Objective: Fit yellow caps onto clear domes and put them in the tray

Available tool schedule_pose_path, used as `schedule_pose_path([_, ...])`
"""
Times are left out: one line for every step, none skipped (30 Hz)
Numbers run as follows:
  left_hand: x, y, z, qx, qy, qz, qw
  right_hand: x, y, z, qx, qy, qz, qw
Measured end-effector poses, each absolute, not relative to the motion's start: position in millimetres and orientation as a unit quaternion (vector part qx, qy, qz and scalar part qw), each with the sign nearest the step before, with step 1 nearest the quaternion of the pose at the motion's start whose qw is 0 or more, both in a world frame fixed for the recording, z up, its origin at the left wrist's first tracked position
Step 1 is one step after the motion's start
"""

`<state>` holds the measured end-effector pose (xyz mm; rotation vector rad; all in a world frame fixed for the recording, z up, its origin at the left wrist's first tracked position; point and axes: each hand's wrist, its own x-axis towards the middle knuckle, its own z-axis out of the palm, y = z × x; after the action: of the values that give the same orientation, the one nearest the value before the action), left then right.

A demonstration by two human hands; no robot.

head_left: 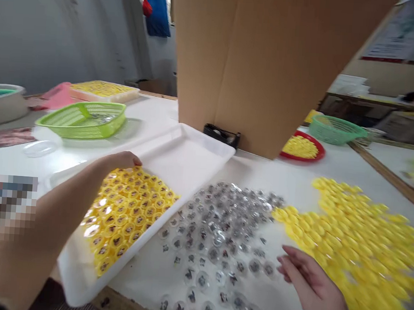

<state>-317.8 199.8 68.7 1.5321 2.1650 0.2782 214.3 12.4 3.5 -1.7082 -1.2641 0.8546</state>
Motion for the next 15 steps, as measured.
schedule_pose_path([-314.4, 197.4, 72.9, 0.572, 0.785, 0.089, 0.22, 219.1, 16.3, 8.8, -0.677, -0.543, 0.29, 0.403])
schedule_pose_path([-310.5, 195.7, 78.4, 0.581, 0.786, 0.084, 0.194, 223.2, 21.1, 14.0, -0.678, -0.602, 0.219, 0.36])
schedule_pose_path([-305.4, 194.0, 85.2, 0.59, 0.786, 0.084, 0.165, 226.5, 26.8, 18.9, -0.684, -0.656, 0.123, 0.294])
schedule_pose_path([-298.4, 191.6, 93.2, 0.595, 0.787, 0.087, 0.134, 228.9, 33.3, 23.2, -0.69, -0.67, 0.087, 0.261])
schedule_pose_path([-288.8, 187.1, 102.1, 0.595, 0.792, 0.093, 0.102, 230.2, 40.4, 27.0, -0.695, -0.677, 0.065, 0.232])
schedule_pose_path([-276.1, 179.7, 111.5, 0.596, 0.793, 0.102, 0.076, 230.6, 47.7, 30.1, -0.702, -0.681, 0.048, 0.203])
schedule_pose_path([-260.3, 168.8, 120.6, 0.6, 0.789, 0.117, 0.056, 230.2, 55.1, 33.0, -0.708, -0.682, 0.036, 0.179])
schedule_pose_path([-241.8, 154.7, 128.6, 0.617, 0.774, 0.137, 0.045, 229.4, 62.2, 35.6, -0.713, -0.684, 0.024, 0.153])
schedule_pose_path([-221.0, 138.0, 134.6, 0.657, 0.732, 0.178, 0.044, 228.7, 68.9, 38.3, -0.718, -0.684, 0.011, 0.129])
schedule_pose_path([-198.8, 120.0, 137.7, 0.684, 0.694, 0.219, 0.049, 228.3, 74.9, 40.9, -0.723, -0.683, -0.001, 0.107])
schedule_pose_path([-176.2, 101.9, 137.7, 0.715, 0.648, 0.253, 0.072, 228.6, 80.0, 43.4, -0.728, -0.68, -0.012, 0.086])
schedule_pose_path([-154.1, 84.9, 134.5, 0.747, 0.597, 0.268, 0.117, 229.5, 84.2, 45.7, -0.734, -0.675, -0.02, 0.066])
schedule_pose_path([-133.1, 69.8, 128.3, 0.78, 0.544, 0.271, 0.151, 231.1, 87.4, 47.5, -0.74, -0.671, -0.026, 0.048])
schedule_pose_path([-113.8, 57.2, 119.7, 0.8, 0.499, 0.272, 0.19, 233.1, 89.6, 48.6, -0.744, -0.667, -0.028, 0.031])
schedule_pose_path([-96.5, 47.3, 109.6, 0.803, 0.478, 0.263, 0.239, 235.4, 90.9, 49.0, -0.747, -0.665, -0.028, 0.015])
